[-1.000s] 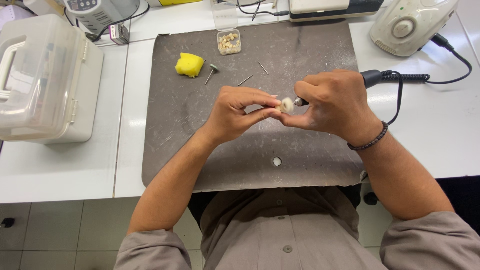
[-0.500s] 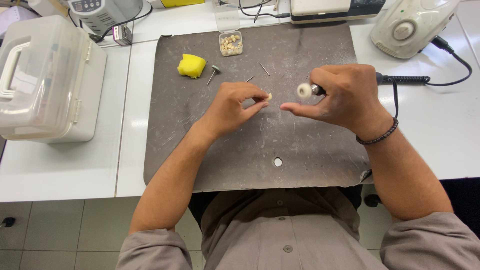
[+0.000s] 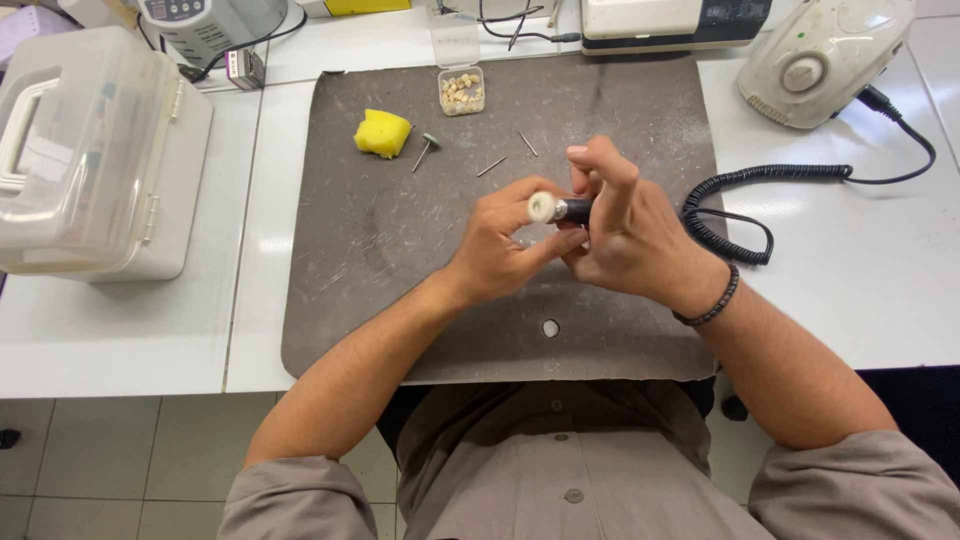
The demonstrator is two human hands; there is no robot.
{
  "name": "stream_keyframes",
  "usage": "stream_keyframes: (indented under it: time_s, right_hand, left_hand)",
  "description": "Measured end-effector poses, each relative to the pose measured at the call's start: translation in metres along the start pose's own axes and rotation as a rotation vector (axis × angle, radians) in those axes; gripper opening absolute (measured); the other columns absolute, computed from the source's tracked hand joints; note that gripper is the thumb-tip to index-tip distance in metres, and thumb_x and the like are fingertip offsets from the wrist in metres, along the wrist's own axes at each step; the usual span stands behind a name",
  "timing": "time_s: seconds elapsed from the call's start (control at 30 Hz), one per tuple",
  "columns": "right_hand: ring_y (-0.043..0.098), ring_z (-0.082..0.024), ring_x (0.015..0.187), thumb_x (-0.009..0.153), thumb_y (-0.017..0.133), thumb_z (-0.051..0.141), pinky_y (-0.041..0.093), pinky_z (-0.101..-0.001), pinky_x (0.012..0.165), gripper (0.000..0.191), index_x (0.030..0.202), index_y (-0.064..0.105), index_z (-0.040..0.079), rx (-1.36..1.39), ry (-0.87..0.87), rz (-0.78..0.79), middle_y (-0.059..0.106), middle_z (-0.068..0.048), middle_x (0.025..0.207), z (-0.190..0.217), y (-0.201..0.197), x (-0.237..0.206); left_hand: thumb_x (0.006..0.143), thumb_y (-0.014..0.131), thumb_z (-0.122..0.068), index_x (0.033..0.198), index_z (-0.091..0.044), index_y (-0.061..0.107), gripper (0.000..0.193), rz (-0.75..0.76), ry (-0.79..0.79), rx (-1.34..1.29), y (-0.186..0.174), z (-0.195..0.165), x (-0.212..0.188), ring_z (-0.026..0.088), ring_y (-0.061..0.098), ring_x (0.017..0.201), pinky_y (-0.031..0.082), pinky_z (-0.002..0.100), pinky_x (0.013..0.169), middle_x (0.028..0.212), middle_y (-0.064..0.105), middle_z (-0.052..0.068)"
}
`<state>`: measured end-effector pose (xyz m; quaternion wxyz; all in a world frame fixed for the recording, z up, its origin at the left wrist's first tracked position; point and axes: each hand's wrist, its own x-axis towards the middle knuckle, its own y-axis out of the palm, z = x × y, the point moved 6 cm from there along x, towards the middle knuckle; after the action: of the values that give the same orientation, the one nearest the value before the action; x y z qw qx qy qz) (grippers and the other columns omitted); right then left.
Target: The person holds a small dental prosthesis in one hand and grinds and polishes it with a rotary tool fitted with a brush and grinding burs, repositioning the prosthesis repeatedly to work different surfaces. They swap attachments on the rotary tool and set the prosthesis down on the bench mat between passes.
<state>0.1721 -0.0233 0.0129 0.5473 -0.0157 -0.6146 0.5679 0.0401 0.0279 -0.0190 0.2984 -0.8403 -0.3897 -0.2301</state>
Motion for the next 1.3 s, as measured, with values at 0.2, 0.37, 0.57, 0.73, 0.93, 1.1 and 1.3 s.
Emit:
stream_keyframes:
  time_s: [0.2,0.37,0.57,0.73,0.93,1.1,1.3]
  right_hand:
    - [0.062,-0.019,0.075,0.08,0.081,-0.01,0.05,-0.031,0.058,0.102,0.145,0.006,0.013,0.093,0.024,0.049,0.047,-0.017,0.107,-0.002,0.013,0.005]
    - [0.069,-0.027,0.089,0.085,0.083,0.007,0.059,-0.0355,0.074,0.075,0.14,0.032,0.008,0.118,0.075,-0.007,0.058,-0.016,0.108,-0.006,0.009,0.01]
    - [0.068,-0.032,0.071,0.093,0.078,0.025,0.051,-0.042,0.064,0.03,0.106,0.063,0.003,0.1,0.472,0.184,0.067,-0.016,0.077,-0.035,0.03,0.002]
    - [0.068,-0.035,0.077,0.083,0.078,0.014,0.053,-0.0424,0.068,0.027,0.102,0.061,0.004,0.178,0.29,0.153,0.068,-0.014,0.084,-0.018,0.045,-0.002]
    - [0.065,-0.025,0.09,0.082,0.08,0.012,0.053,-0.0373,0.078,0.031,0.107,0.063,0.004,0.475,0.392,0.252,0.065,-0.01,0.096,-0.007,0.06,-0.007]
    - [0.067,-0.015,0.092,0.085,0.08,0.019,0.056,-0.0321,0.079,0.025,0.103,0.066,0.007,0.655,0.721,0.527,0.067,-0.002,0.095,-0.018,0.076,-0.029]
    - [0.049,-0.024,0.065,0.09,0.083,0.007,0.037,-0.0382,0.053,0.026,0.098,0.06,-0.004,1.055,0.934,0.742,0.052,-0.012,0.079,-0.023,0.091,-0.055]
  left_hand:
    - [0.096,0.079,-0.014,0.119,-0.006,0.074,0.025,-0.048,-0.058,-0.069,-0.002,0.006,-0.001,0.014,0.068,0.101,0.056,0.028,0.09,0.111,0.072,0.004]
    - [0.099,0.076,-0.016,0.123,-0.005,0.075,0.026,-0.219,-0.198,-0.067,-0.016,0.021,-0.003,0.009,0.062,0.09,0.054,0.025,0.084,0.1,0.063,0.0]
    - [0.11,0.064,-0.021,0.122,-0.002,0.068,0.023,-0.434,-0.222,-0.444,-0.035,0.034,-0.003,0.011,0.063,0.106,0.054,0.027,0.099,0.112,0.066,0.0]
    - [0.104,0.068,-0.018,0.105,-0.003,0.065,0.015,-0.258,-0.222,-0.651,0.0,0.025,-0.004,0.024,0.064,0.126,0.054,0.038,0.111,0.117,0.073,0.013]
    - [0.105,0.067,-0.015,0.081,-0.005,0.06,0.027,-0.132,-0.261,-0.682,0.003,0.013,-0.009,0.03,0.073,0.117,0.057,0.046,0.107,0.095,0.076,0.016]
    - [0.107,0.063,-0.017,0.079,-0.009,0.056,0.029,-0.022,-0.228,-0.566,-0.001,0.0,-0.008,0.025,0.077,0.105,0.044,0.046,0.121,0.088,0.077,0.012]
    - [0.108,0.063,-0.017,0.078,-0.01,0.057,0.031,0.144,-0.192,-0.653,0.002,-0.007,-0.007,0.023,0.078,0.103,0.042,0.047,0.124,0.084,0.076,0.009]
